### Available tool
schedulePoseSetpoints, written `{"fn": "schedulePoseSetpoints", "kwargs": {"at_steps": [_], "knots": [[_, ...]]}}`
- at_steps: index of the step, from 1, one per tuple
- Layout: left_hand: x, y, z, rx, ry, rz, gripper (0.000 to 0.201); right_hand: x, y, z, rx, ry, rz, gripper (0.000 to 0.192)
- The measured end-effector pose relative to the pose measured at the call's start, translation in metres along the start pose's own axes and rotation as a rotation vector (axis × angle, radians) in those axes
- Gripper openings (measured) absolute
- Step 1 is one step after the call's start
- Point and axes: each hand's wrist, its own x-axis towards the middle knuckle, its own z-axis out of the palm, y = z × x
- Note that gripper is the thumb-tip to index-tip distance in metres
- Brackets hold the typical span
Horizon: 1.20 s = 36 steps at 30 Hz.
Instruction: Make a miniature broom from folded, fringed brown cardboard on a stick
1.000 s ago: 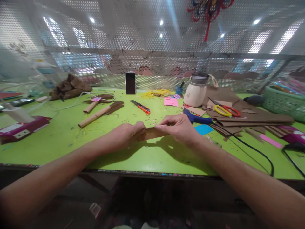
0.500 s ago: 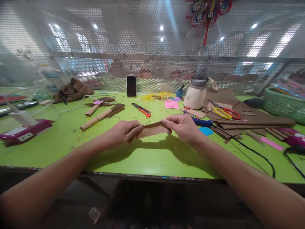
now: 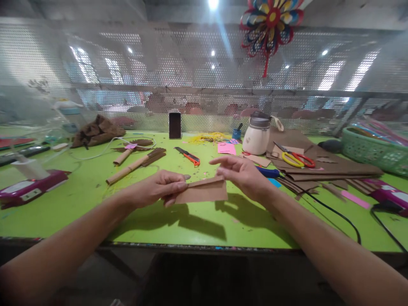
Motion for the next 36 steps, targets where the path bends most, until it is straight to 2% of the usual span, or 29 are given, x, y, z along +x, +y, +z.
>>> {"fn": "schedulePoseSetpoints", "kwargs": {"at_steps": [2,4,6,8,12,14,16,18,20,23,28,36], "knots": [[0.001,0.001,0.005,-0.081,-0.067,-0.028,0.046,-0.006,-0.007,0.005,-0.020,-0.223,0.022,0.043],[0.002,0.000,0.010,-0.167,-0.124,-0.048,0.045,-0.011,-0.015,0.012,-0.047,-0.366,-0.005,0.033],[0.004,-0.002,0.014,-0.272,-0.176,-0.055,0.042,-0.015,-0.020,0.016,-0.061,-0.377,-0.052,0.021],[0.006,-0.004,0.018,-0.372,-0.242,-0.035,0.038,-0.016,-0.020,0.018,-0.056,-0.324,-0.090,0.015],[0.008,-0.009,0.023,-0.435,-0.382,0.010,0.040,-0.015,-0.014,0.019,-0.010,-0.272,-0.093,0.013],[0.010,-0.012,0.023,-0.420,-0.307,0.000,0.039,-0.014,-0.013,0.019,-0.020,-0.303,-0.061,0.018],[0.013,-0.015,0.020,-0.406,-0.120,0.004,0.036,-0.012,-0.012,0.018,-0.107,-0.327,-0.028,0.021],[0.014,-0.015,0.016,-0.383,0.065,0.027,0.035,-0.010,-0.011,0.019,-0.277,-0.343,-0.012,0.021],[0.014,-0.013,0.013,-0.318,0.183,0.040,0.038,-0.008,-0.008,0.019,-0.470,-0.349,-0.042,0.021],[0.014,-0.010,0.014,-0.135,0.195,0.021,0.038,-0.006,-0.001,0.021,-0.636,-0.352,-0.103,0.020],[0.018,-0.019,0.019,0.135,0.179,-0.008,0.024,-0.004,0.007,0.028,-0.654,-0.310,-0.023,0.018],[0.013,-0.020,0.009,0.344,0.132,-0.071,0.022,-0.002,0.010,0.030,-0.701,-0.310,-0.068,0.016]]}}
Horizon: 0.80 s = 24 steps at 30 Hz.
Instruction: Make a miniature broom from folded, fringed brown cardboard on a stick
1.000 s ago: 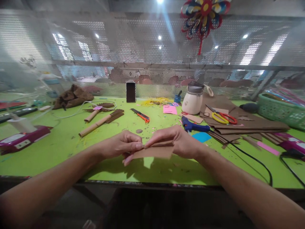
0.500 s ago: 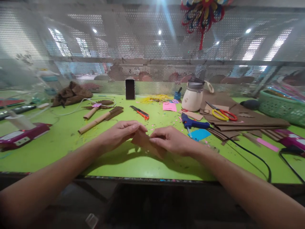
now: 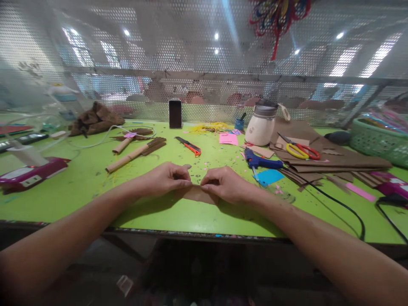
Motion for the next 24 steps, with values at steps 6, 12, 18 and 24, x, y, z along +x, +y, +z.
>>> {"fn": "schedulePoseSetpoints", "kwargs": {"at_steps": [6,12,18,24], "knots": [[0.005,-0.003,0.005,0.199,0.020,0.099,0.022,0.002,0.005,0.005,-0.091,0.023,-0.085,0.015],[0.014,-0.007,0.019,0.237,0.068,0.167,0.017,0.007,0.010,0.010,-0.119,0.034,-0.152,0.014],[0.014,-0.007,0.023,0.254,0.110,0.179,0.014,0.010,0.019,0.015,-0.146,0.072,-0.235,0.013],[0.011,0.002,0.017,0.284,0.078,0.084,0.015,0.010,0.015,0.013,-0.168,0.047,-0.238,0.011]]}}
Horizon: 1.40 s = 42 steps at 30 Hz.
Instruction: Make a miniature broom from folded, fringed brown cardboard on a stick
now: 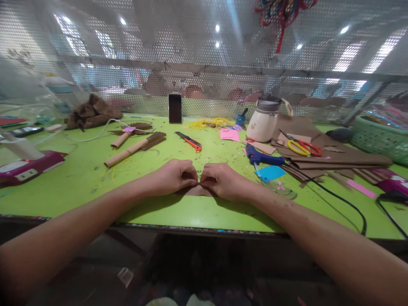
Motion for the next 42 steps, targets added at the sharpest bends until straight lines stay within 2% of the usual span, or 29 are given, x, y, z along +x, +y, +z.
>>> {"fn": "schedulePoseSetpoints", "kwargs": {"at_steps": [4,13,20,26,31,37,42], "knots": [[-0.001,0.003,-0.003,0.044,-0.028,-0.030,0.017,0.001,-0.002,-0.002,-0.058,-0.034,0.030,0.011],[-0.003,0.004,-0.005,0.086,-0.047,0.011,0.019,0.000,-0.015,-0.010,-0.285,-0.164,-0.024,0.014],[-0.007,0.001,-0.005,0.093,-0.028,0.012,0.019,-0.007,-0.016,-0.010,-0.369,-0.148,-0.033,0.017],[-0.010,-0.004,-0.004,0.179,-0.010,0.095,0.025,-0.013,-0.015,-0.011,-0.412,-0.144,-0.016,0.017],[-0.014,-0.005,-0.007,0.251,-0.006,0.148,0.019,-0.018,-0.018,-0.015,-0.382,-0.160,0.011,0.013],[-0.017,-0.002,-0.015,0.323,-0.043,0.124,0.013,-0.021,-0.021,-0.016,-0.395,-0.137,0.026,0.014],[-0.020,0.003,-0.022,0.299,-0.096,0.115,0.013,-0.025,-0.020,-0.015,-0.394,-0.138,0.027,0.011]]}}
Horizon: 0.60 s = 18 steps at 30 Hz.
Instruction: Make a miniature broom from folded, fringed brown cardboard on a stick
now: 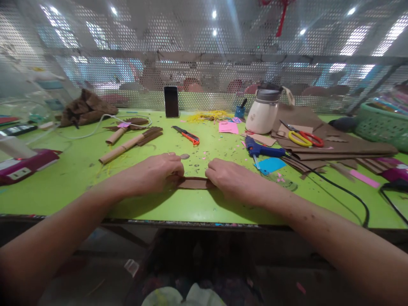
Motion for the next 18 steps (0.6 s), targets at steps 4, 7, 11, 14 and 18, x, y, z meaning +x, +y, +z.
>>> {"fn": "schedulePoseSetpoints", "kwargs": {"at_steps": [4,7,11,14,18], "knots": [[-0.0023,0.0022,-0.0034,0.015,-0.003,0.003,0.013,-0.0020,0.0020,-0.0002,-0.006,-0.030,-0.013,0.010],[-0.0035,0.0017,-0.0023,0.033,0.005,0.031,0.011,-0.0019,0.0033,-0.0014,-0.010,-0.038,-0.023,0.010],[-0.0050,0.0016,-0.0001,0.045,-0.005,0.045,0.013,-0.0013,0.0043,-0.0028,-0.008,-0.057,-0.047,0.012],[-0.0063,0.0023,0.0012,0.062,0.007,0.084,0.014,-0.0014,0.0035,-0.0039,-0.019,-0.061,-0.057,0.013],[-0.0070,0.0049,0.0008,0.117,-0.007,0.115,0.014,-0.0016,-0.0006,-0.0074,-0.050,-0.085,-0.044,0.014]]}}
